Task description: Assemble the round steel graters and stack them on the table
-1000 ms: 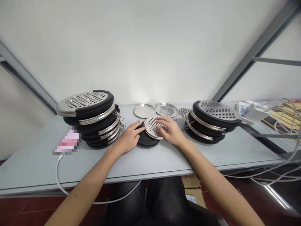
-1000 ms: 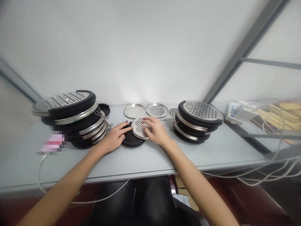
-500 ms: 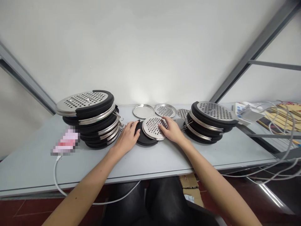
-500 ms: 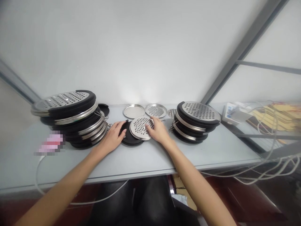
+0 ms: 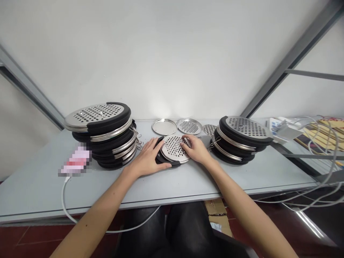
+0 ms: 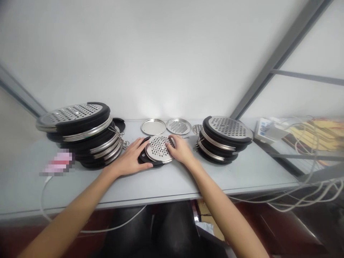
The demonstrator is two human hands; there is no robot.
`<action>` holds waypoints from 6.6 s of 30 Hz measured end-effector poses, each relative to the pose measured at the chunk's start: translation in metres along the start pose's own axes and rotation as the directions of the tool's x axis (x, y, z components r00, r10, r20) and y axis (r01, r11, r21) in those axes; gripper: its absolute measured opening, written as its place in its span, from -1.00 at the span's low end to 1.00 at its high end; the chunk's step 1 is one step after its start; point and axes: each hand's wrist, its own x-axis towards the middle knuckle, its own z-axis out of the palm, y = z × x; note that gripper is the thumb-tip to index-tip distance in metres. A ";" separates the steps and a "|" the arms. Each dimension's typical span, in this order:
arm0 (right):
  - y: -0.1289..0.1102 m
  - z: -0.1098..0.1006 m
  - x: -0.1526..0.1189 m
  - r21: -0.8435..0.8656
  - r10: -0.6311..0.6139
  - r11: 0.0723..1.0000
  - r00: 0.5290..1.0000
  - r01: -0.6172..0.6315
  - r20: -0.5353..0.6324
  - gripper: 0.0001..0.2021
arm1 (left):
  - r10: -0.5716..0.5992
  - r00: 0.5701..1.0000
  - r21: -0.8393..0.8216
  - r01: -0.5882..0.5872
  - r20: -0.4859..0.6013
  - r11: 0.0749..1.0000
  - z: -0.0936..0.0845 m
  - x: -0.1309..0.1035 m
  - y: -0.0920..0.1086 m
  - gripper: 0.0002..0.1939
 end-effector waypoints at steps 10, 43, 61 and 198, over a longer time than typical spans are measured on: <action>-0.007 -0.002 -0.002 0.040 -0.063 0.997 0.992 0.059 0.110 -0.53 | -0.025 0.999 -0.005 0.025 0.033 1.000 0.001 0.001 -0.004 -0.02; -0.004 -0.007 0.001 0.118 -0.110 0.988 0.987 0.097 0.114 -0.44 | 0.017 0.998 -0.205 -0.030 -0.068 0.978 0.004 0.007 -0.009 0.19; 0.021 -0.021 0.002 0.259 -0.164 0.962 0.936 0.083 0.311 0.06 | -0.020 0.995 -0.239 -0.003 -0.096 0.971 -0.002 0.005 -0.012 0.10; -0.021 -0.142 -0.016 -0.291 -0.552 0.834 0.705 0.469 -0.445 -0.55 | -0.147 0.975 -0.741 -0.026 -0.168 0.671 0.006 0.013 0.001 -0.56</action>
